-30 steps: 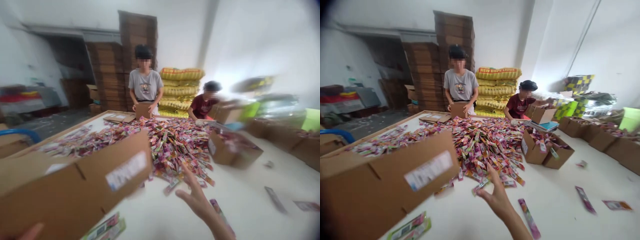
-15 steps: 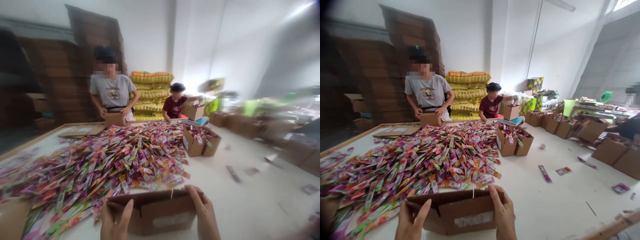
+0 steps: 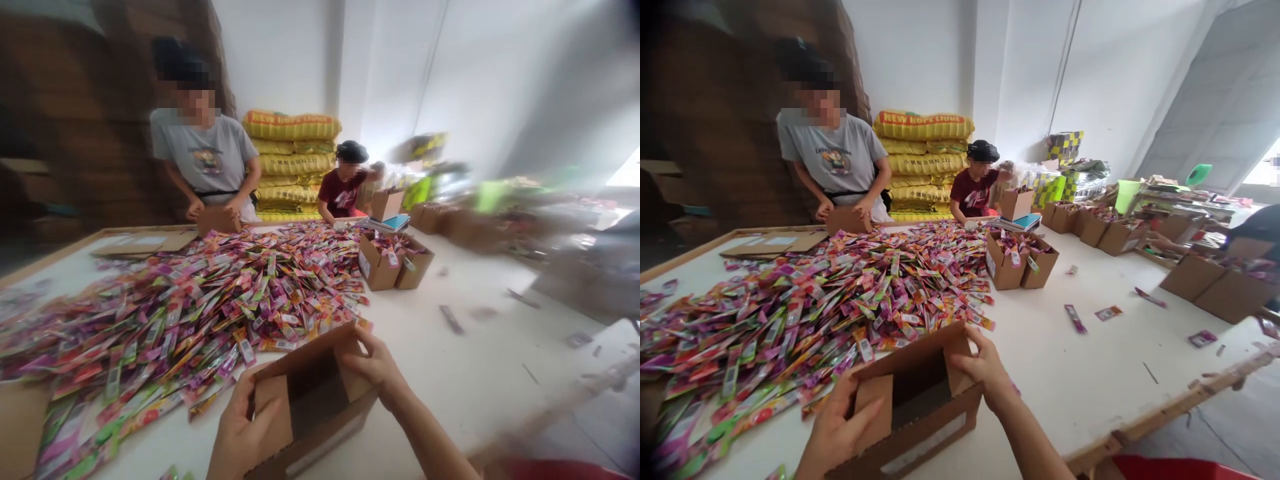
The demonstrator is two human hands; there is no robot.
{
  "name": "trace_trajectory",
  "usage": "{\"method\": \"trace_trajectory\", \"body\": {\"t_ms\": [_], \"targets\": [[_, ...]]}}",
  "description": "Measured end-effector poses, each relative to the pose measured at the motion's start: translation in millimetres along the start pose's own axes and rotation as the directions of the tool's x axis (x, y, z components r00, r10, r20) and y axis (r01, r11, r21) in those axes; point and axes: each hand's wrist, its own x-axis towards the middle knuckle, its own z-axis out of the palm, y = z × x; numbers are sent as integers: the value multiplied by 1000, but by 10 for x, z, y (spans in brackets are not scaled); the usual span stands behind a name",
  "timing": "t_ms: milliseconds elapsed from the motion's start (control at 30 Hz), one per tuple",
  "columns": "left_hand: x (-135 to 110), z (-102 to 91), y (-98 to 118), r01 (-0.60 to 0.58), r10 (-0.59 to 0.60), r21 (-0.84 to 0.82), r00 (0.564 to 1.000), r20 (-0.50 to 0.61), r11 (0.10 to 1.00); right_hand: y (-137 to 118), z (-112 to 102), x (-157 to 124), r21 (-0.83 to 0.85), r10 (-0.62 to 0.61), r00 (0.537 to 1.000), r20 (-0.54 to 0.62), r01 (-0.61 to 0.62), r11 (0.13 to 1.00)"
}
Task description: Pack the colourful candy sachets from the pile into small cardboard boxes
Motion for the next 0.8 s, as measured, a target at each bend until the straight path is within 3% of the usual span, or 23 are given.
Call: {"method": "trace_trajectory", "body": {"t_ms": [67, 133, 200, 233, 300, 367, 433, 500, 567, 667, 733, 800], "targets": [[1, -2, -12, -55, 55, -15, 998, -24, 998, -76, -88, -100, -43, -105, 994, 41, 107, 993], [7, -24, -51, -109, 110, 18, 993, -33, 994, -204, -191, -248, -93, -176, 957, 229, 202, 975], [27, -98, -93, -124, 122, 60, 992, 24, 990, -320, -243, -363, -232, -163, 920, 356, 256, 938], [44, -162, -98, -113, 107, 76, 991, 83, 991, -354, -238, -390, -322, -149, 926, 347, 267, 908], [93, -329, -37, -49, 25, 82, 964, 265, 995, -364, -171, -383, -462, -157, 963, 219, 244, 853], [147, -477, 123, 14, -56, 94, 889, 455, 995, -318, -75, -332, -502, -186, 973, 137, 230, 834], [172, -501, 320, -77, -43, 193, 832, 554, 978, -257, -6, -298, -546, -284, 946, 157, 323, 773], [146, -347, 443, -309, 46, 345, 801, 597, 886, -203, 18, -308, -584, -399, 875, 274, 481, 654], [90, -65, 420, -495, 91, 485, 761, 643, 721, -152, 14, -336, -593, -449, 793, 413, 608, 528], [23, 330, 203, -608, 106, 593, 740, 664, 529, -44, 44, -329, -642, -425, 718, 551, 690, 333], [9, 453, 105, -652, 140, 595, 721, 679, 471, 41, 118, -291, -688, -429, 682, 592, 705, 171], [20, 482, 123, -706, 164, 563, 675, 720, 430, 70, 201, -247, -717, -440, 667, 601, 693, 71]]}}
